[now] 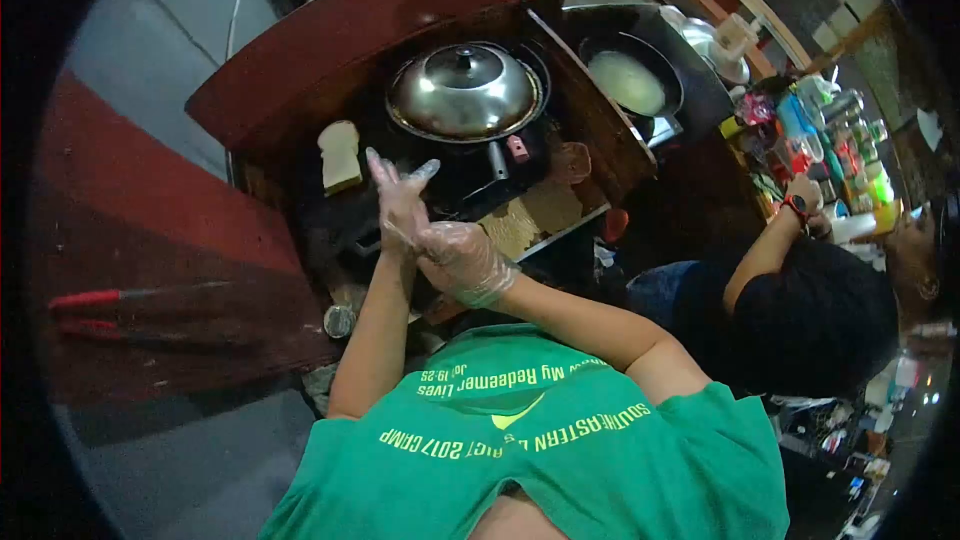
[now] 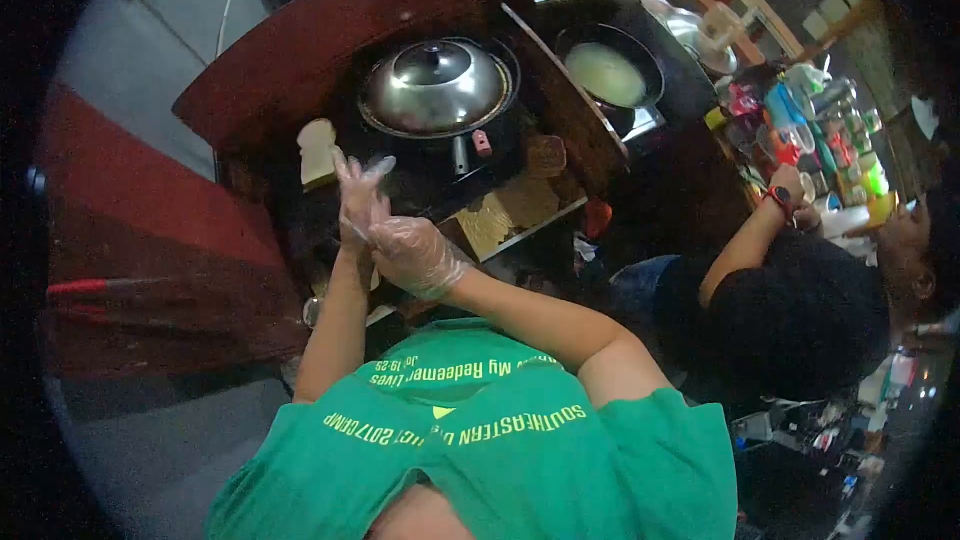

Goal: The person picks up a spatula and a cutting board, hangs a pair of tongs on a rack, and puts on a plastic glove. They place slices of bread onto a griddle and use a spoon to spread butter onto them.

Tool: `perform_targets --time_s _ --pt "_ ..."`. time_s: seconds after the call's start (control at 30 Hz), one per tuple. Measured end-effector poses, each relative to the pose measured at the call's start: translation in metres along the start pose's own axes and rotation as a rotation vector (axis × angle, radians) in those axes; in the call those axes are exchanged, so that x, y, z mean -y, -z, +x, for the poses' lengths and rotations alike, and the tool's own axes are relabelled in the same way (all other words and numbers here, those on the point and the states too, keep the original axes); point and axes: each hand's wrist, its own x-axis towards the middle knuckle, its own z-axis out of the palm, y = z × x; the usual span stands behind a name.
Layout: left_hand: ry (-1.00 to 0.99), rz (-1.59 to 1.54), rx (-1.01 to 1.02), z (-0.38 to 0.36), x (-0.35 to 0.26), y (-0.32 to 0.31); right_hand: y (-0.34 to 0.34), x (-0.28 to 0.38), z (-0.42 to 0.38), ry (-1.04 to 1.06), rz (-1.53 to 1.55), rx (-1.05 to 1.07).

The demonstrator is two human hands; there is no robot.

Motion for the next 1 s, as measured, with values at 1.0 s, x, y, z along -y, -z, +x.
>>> perform_targets --time_s 1.0 --pt "0.765 1.584 -0.030 0.116 0.105 0.155 0.120 -0.159 -0.068 -0.514 -0.070 0.929"
